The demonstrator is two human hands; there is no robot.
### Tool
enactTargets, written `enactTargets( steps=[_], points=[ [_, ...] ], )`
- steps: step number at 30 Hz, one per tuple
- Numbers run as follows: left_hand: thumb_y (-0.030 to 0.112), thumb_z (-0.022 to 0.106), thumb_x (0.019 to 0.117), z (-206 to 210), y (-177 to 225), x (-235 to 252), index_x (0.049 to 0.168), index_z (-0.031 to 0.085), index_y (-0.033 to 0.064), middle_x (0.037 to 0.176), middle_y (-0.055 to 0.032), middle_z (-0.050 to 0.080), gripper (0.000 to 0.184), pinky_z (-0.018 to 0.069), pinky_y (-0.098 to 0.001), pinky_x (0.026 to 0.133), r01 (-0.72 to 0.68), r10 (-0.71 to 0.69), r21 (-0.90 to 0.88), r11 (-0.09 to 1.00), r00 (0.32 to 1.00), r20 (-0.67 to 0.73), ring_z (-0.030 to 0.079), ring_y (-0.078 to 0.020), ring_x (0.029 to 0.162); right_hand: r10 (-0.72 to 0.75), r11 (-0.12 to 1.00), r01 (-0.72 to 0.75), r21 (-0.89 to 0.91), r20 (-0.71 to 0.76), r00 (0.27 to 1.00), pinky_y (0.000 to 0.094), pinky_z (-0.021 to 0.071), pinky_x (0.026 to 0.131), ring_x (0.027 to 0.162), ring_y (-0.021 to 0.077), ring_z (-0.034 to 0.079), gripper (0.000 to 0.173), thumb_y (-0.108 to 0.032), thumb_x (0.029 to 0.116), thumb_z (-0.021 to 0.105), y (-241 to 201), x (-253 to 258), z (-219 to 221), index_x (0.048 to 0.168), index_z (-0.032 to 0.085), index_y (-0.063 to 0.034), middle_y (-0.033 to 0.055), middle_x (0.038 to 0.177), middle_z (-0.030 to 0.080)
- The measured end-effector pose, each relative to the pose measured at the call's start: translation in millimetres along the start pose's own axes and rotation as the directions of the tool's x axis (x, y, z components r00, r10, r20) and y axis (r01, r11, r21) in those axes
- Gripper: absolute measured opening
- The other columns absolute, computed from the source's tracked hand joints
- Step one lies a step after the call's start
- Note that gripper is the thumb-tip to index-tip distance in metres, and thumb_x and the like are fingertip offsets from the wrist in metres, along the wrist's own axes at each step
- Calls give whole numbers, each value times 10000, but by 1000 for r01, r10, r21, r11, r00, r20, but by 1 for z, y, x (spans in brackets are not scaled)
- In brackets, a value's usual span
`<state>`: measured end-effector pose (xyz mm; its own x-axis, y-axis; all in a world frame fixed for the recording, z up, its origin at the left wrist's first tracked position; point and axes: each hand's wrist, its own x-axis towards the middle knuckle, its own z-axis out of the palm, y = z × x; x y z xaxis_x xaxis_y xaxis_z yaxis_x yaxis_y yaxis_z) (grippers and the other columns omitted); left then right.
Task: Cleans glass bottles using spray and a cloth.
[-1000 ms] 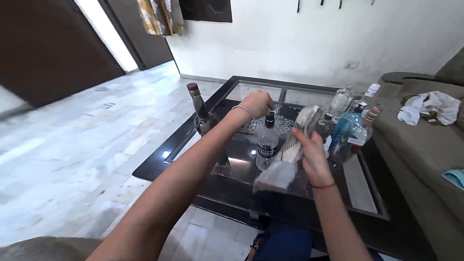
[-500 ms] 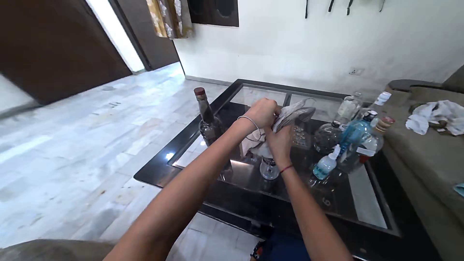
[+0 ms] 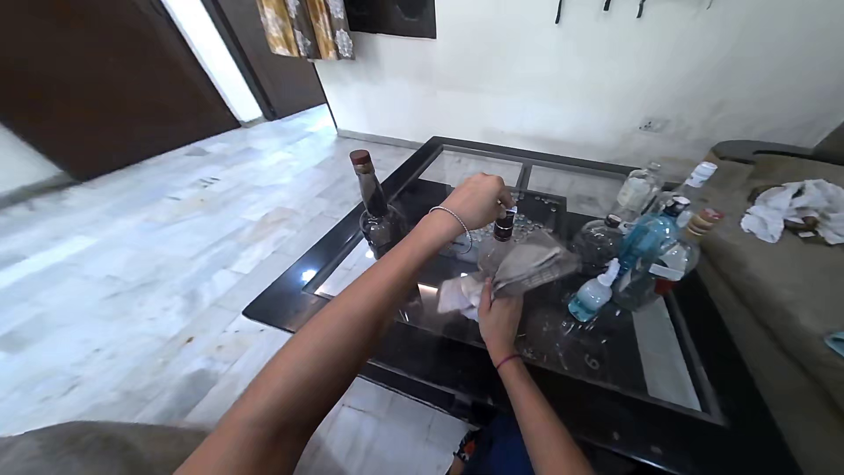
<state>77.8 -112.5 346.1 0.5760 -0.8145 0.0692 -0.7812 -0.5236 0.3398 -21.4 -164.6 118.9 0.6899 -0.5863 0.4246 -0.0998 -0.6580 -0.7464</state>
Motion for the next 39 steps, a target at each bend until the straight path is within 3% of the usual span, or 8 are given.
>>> enactTargets(
  steps=[4,8,12,17,22,28,35,39],
  points=[
    [-19,592,989,-1,2,1,1189,739,12,1250,-189,691,250,470,-527,1038,10,-10,27,1000,1000,12,649,-350,1181,304,939,-339,56,325,895,511,434,1083,1245,414,588,475,-281,1086,465,48,-24,9,1233,622,143,331,1271,615],
    [-15,600,983,-2,5,0,1193,729,-7,1230,-218,683,247,473,-541,1028,15,-16,40,999,1000,20,650,-376,1155,324,907,-388,165,317,891,503,452,1028,1142,397,623,440,-237,1087,472,39,-14,-2,1147,633,168,329,1135,651],
    [-12,591,991,-3,6,-2,1213,723,-2,1261,-215,677,259,469,-535,1038,27,-28,20,999,999,16,648,-370,1173,246,904,-298,307,198,949,485,482,959,1044,345,648,365,-180,1076,500,9,10,-20,1134,630,156,283,1044,672],
    [-14,588,993,-3,7,-3,1213,723,-1,1270,-211,671,258,477,-530,1025,31,-32,16,999,999,10,652,-363,1160,116,893,-171,416,154,981,506,470,983,1091,329,631,379,-215,1065,519,-25,53,-44,1210,602,126,271,1136,652],
    [-21,592,986,-1,4,-5,1197,731,-5,1264,-217,675,253,473,-541,1028,21,-20,22,1000,1000,-5,648,-372,1173,26,899,-104,425,186,982,459,494,808,877,238,632,328,-226,1040,520,-45,92,-53,1055,635,80,172,905,643],
    [50,661,975,10,0,-6,1188,734,-12,1236,-218,674,234,504,-496,998,3,-7,-42,999,996,-87,657,-341,1138,-79,963,58,262,71,994,594,434,1051,1210,458,590,455,-280,1027,570,-6,38,-24,1215,633,130,326,1243,624],
    [170,789,908,43,11,-3,1089,710,-28,1153,-216,651,280,525,-512,846,134,-200,-208,969,918,-342,659,-336,961,430,779,-468,418,187,883,460,473,981,1068,329,640,376,-164,1059,508,58,-24,18,1146,618,185,313,1084,664],
    [160,753,936,46,14,-6,1121,713,-24,1122,-240,664,263,513,-549,854,156,-224,-206,966,904,-365,662,-373,964,524,680,-570,461,238,818,425,467,975,1074,281,616,360,-155,1071,488,52,-16,13,1175,600,171,289,1104,648]
  ],
)
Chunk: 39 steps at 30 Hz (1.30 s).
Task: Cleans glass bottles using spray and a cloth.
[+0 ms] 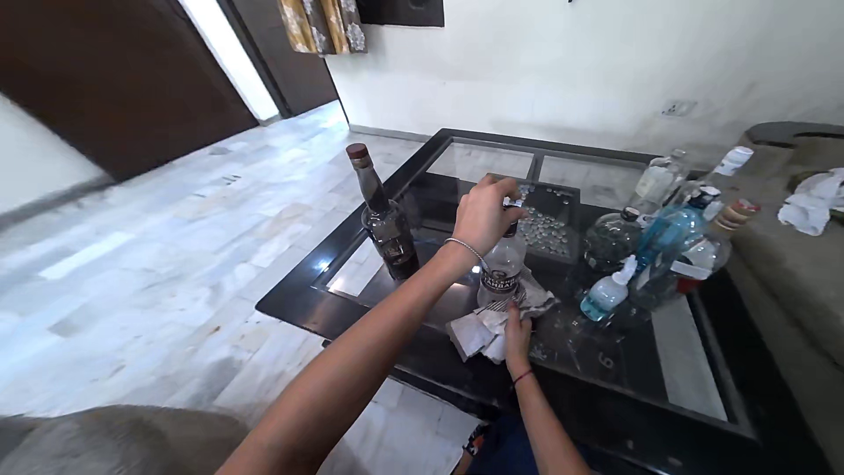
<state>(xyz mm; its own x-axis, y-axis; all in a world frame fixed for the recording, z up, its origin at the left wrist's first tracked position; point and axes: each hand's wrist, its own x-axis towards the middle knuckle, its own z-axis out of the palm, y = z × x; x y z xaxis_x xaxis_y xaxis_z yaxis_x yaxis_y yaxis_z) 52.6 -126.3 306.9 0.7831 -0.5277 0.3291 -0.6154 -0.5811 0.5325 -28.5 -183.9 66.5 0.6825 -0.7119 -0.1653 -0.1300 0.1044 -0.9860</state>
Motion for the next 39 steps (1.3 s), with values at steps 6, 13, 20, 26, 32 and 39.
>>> enactTargets(
  steps=[6,13,20,26,32,39],
  points=[
    [109,757,923,-1,-11,1,1045,729,-29,1079,-210,692,185,533,-506,885,-109,109,-89,990,994,-6,684,-328,970,-87,987,80,141,40,995,392,493,914,1009,197,615,396,-245,1086,460,-62,3,-7,1251,562,100,198,1088,642],
    [35,743,901,-4,-31,8,1028,740,-53,1074,-202,716,155,559,-398,874,-313,316,-169,935,949,-5,700,-260,960,-346,928,272,254,320,882,240,519,878,938,26,620,280,-153,1056,465,-160,33,-15,1232,568,39,59,1035,647],
    [-30,715,896,-1,-49,14,1034,728,-67,1156,-184,705,144,555,-289,925,-397,427,-337,854,904,18,688,-170,1067,-259,965,207,160,470,844,214,516,830,890,13,613,226,-142,1057,472,-164,55,-27,1209,575,-10,25,988,638],
    [-55,656,928,4,-50,13,1070,705,-73,1215,-168,690,151,543,-268,955,-349,414,-438,828,908,61,675,-132,1098,-111,985,57,163,341,934,235,526,844,951,15,611,381,-371,1079,436,-110,42,-46,1340,517,-107,2,1094,637],
    [-64,616,955,8,-45,7,1145,648,-88,1246,-176,657,195,543,-252,947,-251,335,-505,826,939,80,665,-111,1071,108,993,-116,27,209,972,394,489,955,1067,235,608,375,-194,1075,497,-9,42,-45,1307,546,97,235,1185,628],
    [4,772,875,23,-24,-7,1073,684,-71,1136,-201,592,230,561,-281,826,-124,91,-439,890,991,-95,641,-187,957,70,997,-73,16,162,984,394,478,904,994,227,594,321,-171,1066,509,-29,29,-39,1201,588,109,220,1084,628]
  ],
)
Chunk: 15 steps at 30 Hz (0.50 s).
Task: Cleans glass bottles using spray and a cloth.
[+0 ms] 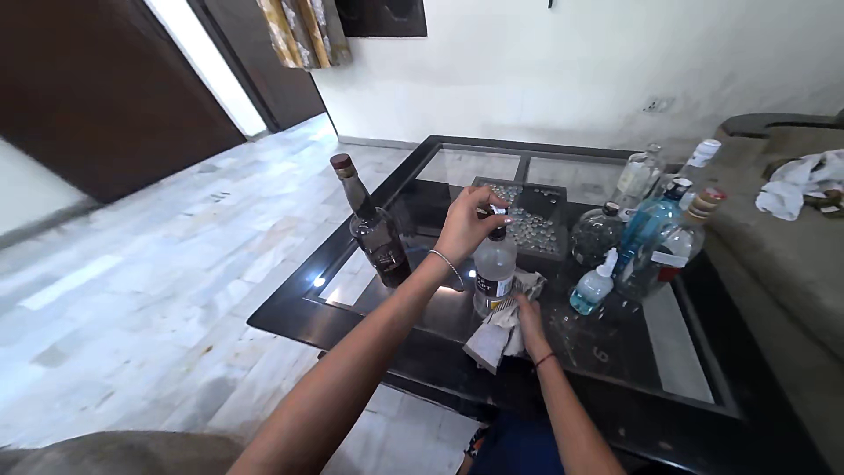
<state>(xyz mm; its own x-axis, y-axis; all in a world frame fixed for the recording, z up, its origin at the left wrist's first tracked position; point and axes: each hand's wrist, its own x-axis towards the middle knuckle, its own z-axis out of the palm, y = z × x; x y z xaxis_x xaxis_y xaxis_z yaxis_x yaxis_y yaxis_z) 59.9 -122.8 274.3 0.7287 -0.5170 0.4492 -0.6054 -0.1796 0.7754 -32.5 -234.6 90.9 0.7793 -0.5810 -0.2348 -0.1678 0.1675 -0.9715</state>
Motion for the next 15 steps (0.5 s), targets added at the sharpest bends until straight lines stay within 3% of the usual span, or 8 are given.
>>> enactTargets(
  steps=[5,7,10,12,15],
  points=[
    [-18,748,882,-2,-6,-1,1031,709,-58,1087,-169,642,159,560,-262,849,-84,84,7,996,996,1,651,-158,971,-122,992,119,47,64,990,341,501,832,927,139,591,328,-245,1067,506,-63,-3,-2,1245,562,25,122,1049,623],
    [-28,745,878,-4,-9,1,1008,711,-64,1091,-167,659,140,560,-263,860,-121,121,-7,993,992,32,654,-152,993,-197,980,191,53,160,967,331,491,887,996,119,580,369,-241,1068,490,-95,-4,-7,1342,512,4,118,1147,618],
    [-52,703,887,-8,-15,7,1007,696,-90,1131,-171,665,125,556,-243,890,-164,170,-60,985,980,108,655,-121,1033,-335,941,335,52,295,895,238,519,818,885,27,609,243,-139,1030,509,-140,3,-4,1216,574,2,39,992,638],
    [-56,666,905,-13,-21,11,1013,690,-87,1163,-157,672,114,551,-229,895,-168,181,-96,981,972,149,659,-85,1019,-338,935,354,28,377,862,224,520,782,831,14,606,177,-126,1021,506,-156,11,-3,1133,592,-19,10,916,629],
    [-77,619,919,-21,-26,15,1004,666,-84,1189,-124,674,97,542,-201,904,-177,208,-159,971,956,205,654,-32,1013,-280,950,313,-8,423,862,234,514,811,870,27,605,206,-140,1032,505,-147,22,-6,1176,586,-16,24,967,631]
  ],
)
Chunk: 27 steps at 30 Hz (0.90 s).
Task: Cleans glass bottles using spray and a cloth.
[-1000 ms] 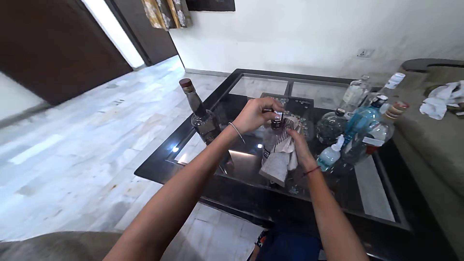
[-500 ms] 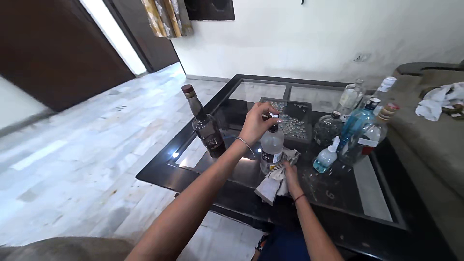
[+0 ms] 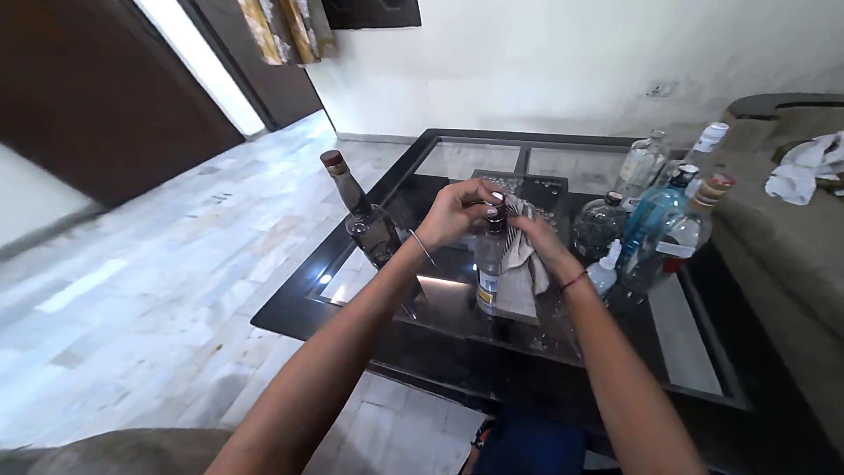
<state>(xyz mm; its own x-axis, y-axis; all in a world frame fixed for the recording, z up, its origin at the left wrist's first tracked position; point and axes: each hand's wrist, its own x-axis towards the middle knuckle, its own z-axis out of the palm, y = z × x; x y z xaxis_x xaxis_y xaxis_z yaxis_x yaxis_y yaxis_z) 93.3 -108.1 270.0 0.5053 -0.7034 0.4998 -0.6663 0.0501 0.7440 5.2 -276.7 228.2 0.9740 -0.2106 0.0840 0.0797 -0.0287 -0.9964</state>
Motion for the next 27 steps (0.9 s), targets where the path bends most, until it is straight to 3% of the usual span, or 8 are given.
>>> enactTargets(
  steps=[6,9,12,15,20,24,27],
  points=[
    [-114,575,927,-1,2,-1,1015,622,-93,1228,-129,650,103,541,-198,897,30,-27,-80,996,999,39,647,-33,1025,111,980,-85,177,-139,984,203,519,819,884,9,613,238,-137,1056,480,30,-16,6,1250,547,-16,28,1003,632],
    [-99,559,941,2,1,-2,1104,591,-81,1233,-125,646,168,538,-228,941,47,-45,-79,996,999,28,647,-60,1070,184,977,-160,141,-172,968,243,526,818,914,32,606,311,-263,1067,464,53,-28,0,1306,530,-75,25,1055,627],
    [-53,563,971,6,5,-5,1254,624,-70,1233,-142,652,290,541,-256,913,80,-79,19,997,997,-6,650,-95,1031,316,949,-308,71,-202,927,404,502,881,1009,191,595,393,-299,1060,500,116,-40,0,1328,548,-16,150,1147,629],
    [-19,571,998,14,15,-8,1283,643,-39,1302,-151,648,295,545,-269,902,152,-148,60,987,987,-69,661,-113,1036,376,926,-348,143,-334,864,404,492,937,1038,240,608,341,-165,1057,536,157,-53,13,1265,567,103,232,1145,634],
    [26,749,908,32,26,-6,1172,691,-40,1227,-201,597,278,565,-290,845,278,-255,60,959,934,-252,649,-188,998,324,945,-274,178,-402,856,350,477,829,901,177,571,274,-146,1063,511,129,-57,29,1156,590,100,168,988,608],
    [45,776,889,34,27,-2,1117,717,-20,1068,-158,650,245,535,-283,781,269,-220,140,953,932,-289,632,-164,887,181,976,-115,185,-390,903,299,497,806,881,104,590,269,-187,1055,527,77,-48,25,1195,583,35,93,981,623],
    [22,767,885,31,23,-4,1088,732,-24,1083,-148,669,211,558,-268,827,208,-168,134,969,951,-260,660,-143,938,61,991,-25,128,-286,956,272,506,835,919,62,593,277,-197,1055,503,35,-35,18,1249,554,-4,64,1038,625]
  ],
)
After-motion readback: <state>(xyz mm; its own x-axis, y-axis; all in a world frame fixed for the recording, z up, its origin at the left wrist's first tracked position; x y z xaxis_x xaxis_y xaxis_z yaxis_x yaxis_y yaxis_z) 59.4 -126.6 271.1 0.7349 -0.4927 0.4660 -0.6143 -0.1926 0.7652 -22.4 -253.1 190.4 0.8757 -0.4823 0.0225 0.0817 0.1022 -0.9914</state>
